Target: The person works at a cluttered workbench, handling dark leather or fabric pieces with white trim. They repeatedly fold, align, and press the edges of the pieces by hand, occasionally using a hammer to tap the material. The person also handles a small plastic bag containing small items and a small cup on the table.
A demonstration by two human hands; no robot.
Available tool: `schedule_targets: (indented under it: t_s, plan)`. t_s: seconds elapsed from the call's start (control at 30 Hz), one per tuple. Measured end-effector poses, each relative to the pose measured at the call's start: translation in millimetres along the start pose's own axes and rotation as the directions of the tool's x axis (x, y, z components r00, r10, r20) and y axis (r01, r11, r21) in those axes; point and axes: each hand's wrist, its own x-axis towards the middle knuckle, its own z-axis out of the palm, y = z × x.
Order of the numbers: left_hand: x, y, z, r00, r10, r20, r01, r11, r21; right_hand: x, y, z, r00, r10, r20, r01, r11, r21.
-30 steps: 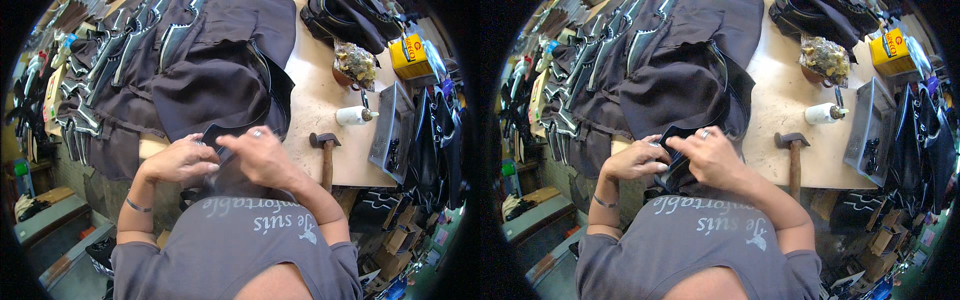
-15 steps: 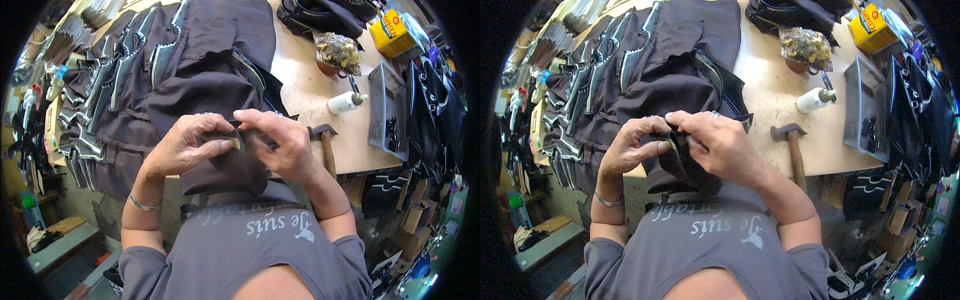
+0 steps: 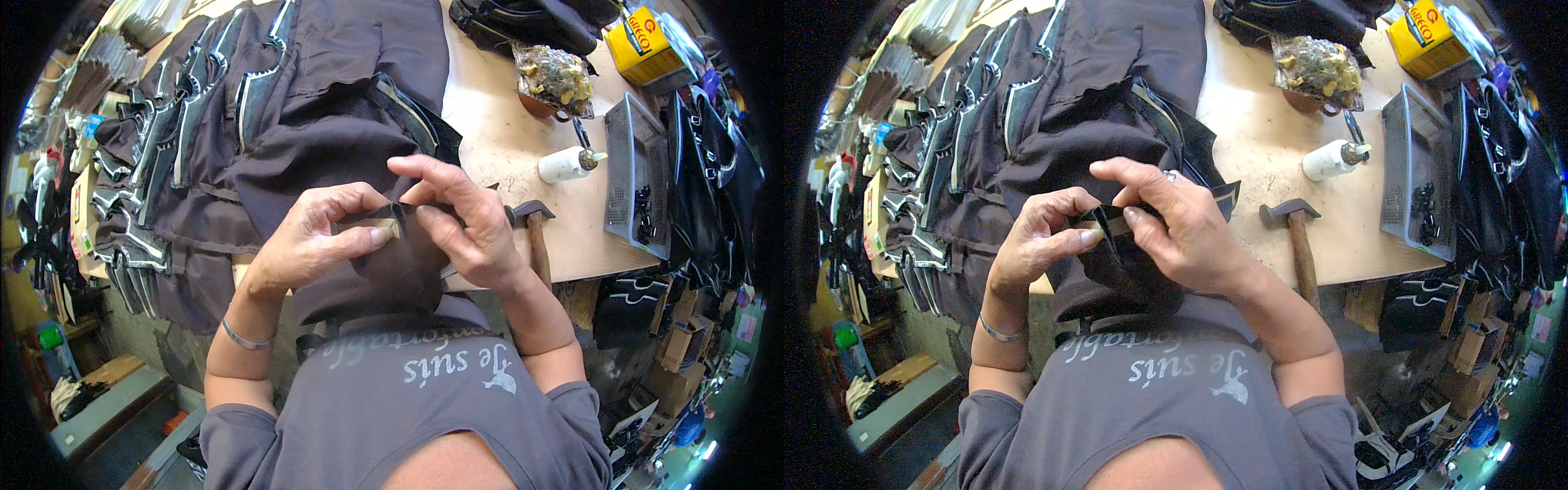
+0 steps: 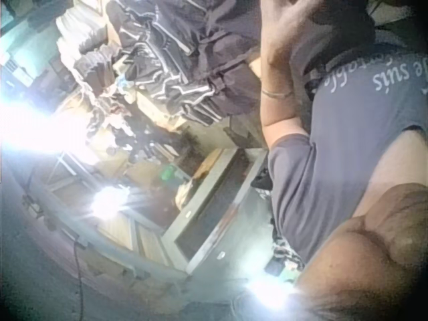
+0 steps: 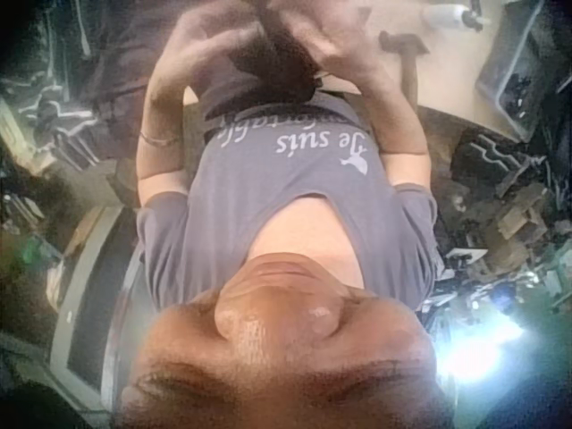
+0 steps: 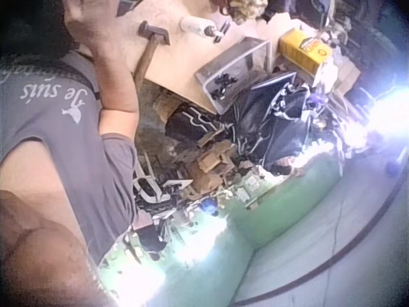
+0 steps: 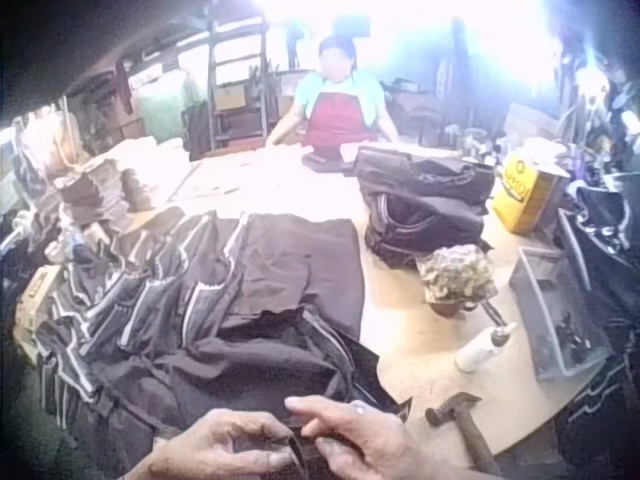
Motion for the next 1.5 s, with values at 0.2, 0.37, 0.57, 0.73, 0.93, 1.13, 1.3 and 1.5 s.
schedule_targets:
  t_s: [0.2, 0.37, 0.57, 0.73, 0.93, 1.13, 1.3, 1.5]
  plan:
    - [-1, 5, 1, 1.000, 0.011, -0.014, -0.011, 0.999, 0.037, 4, -1, -3, 0.998, -0.025, 0.056, 0.023, 0.999, 0.033]
    - [1, 0, 0, 0.998, 0.056, -0.039, -0.053, 0.996, 0.064, 5, 1, -2, 1.000, 0.014, 0.022, -0.015, 1.000, 0.023]
    - [0, 11, 12, 0.992, 0.059, -0.110, -0.028, 0.963, 0.268, 4, -7, 2, 0.998, -0.051, 0.023, 0.053, 0.990, -0.130]
    - [-4, 2, 6, 0.993, 0.005, -0.120, 0.024, 0.972, 0.233, 1, -4, 10, 0.970, -0.211, -0.120, 0.150, 0.910, -0.386]
    - [-5, -5, 11, 0.983, 0.124, -0.139, -0.063, 0.924, 0.378, -13, -14, 21, 0.986, -0.011, -0.168, -0.011, 0.992, -0.126]
    - [-8, -6, 15, 0.977, 0.071, -0.203, -0.005, 0.951, 0.308, -14, -14, 26, 0.981, -0.048, -0.189, 0.040, 0.998, -0.050]
    - [-13, -8, 12, 0.977, 0.046, -0.207, 0.016, 0.957, 0.289, -15, -15, 24, 0.987, 0.028, -0.157, -0.044, 0.994, -0.096]
    - [-12, -18, 13, 0.976, -0.062, -0.207, 0.058, 0.998, -0.028, -20, -7, 30, 0.981, 0.054, -0.187, -0.054, 0.999, 0.002]
